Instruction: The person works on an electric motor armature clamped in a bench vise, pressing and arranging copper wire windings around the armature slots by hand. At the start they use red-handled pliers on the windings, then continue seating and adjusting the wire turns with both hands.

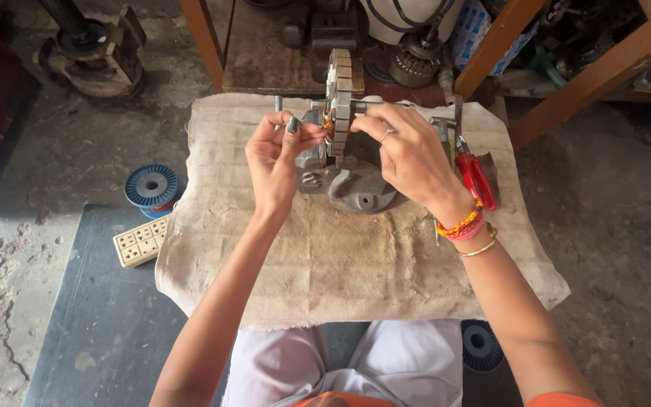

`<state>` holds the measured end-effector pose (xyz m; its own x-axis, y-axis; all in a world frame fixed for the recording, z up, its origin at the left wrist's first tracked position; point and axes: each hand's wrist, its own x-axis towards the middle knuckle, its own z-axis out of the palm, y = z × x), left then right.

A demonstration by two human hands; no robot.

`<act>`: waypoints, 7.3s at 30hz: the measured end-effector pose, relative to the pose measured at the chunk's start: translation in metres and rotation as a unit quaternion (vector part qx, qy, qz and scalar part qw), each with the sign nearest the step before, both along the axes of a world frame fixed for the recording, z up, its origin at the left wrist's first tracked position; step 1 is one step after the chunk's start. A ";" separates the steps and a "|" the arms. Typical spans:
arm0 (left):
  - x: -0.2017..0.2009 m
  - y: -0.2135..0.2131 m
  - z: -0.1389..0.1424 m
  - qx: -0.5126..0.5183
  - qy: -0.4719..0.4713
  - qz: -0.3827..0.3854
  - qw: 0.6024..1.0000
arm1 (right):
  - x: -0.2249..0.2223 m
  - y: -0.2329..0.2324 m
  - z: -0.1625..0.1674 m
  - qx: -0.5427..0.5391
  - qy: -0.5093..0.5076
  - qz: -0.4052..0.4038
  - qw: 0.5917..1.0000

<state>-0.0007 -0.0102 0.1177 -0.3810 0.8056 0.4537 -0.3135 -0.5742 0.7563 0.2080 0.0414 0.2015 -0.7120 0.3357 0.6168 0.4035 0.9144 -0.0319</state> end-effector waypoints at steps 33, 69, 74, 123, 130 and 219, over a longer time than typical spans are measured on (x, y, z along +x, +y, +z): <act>0.027 0.001 0.046 -0.035 0.273 0.252 0.928 | 0.004 -0.005 -0.028 -0.507 0.376 0.059 0.773; 0.021 -0.032 0.007 0.134 0.543 0.234 0.795 | 0.020 -0.047 0.005 -0.230 0.034 -0.040 0.972; 0.019 -0.044 0.020 0.092 0.466 0.166 0.864 | -0.002 -0.024 0.003 -0.188 0.085 0.053 0.977; 0.031 -0.055 0.008 0.109 0.486 0.164 0.851 | -0.014 -0.014 -0.066 0.025 0.207 0.082 0.975; 0.031 -0.053 0.011 0.107 0.465 0.157 0.865 | -0.009 -0.009 -0.053 0.030 0.180 0.087 0.979; 0.004 -0.003 -0.008 0.114 0.498 0.278 0.814 | 0.066 -0.001 -0.085 -0.034 0.099 -0.122 0.987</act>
<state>0.0031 -0.0131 0.1101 -0.0101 0.4852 0.8743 0.7454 -0.5792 0.3301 0.2739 0.0400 0.1162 -0.4736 0.5266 0.7060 0.5905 0.7845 -0.1891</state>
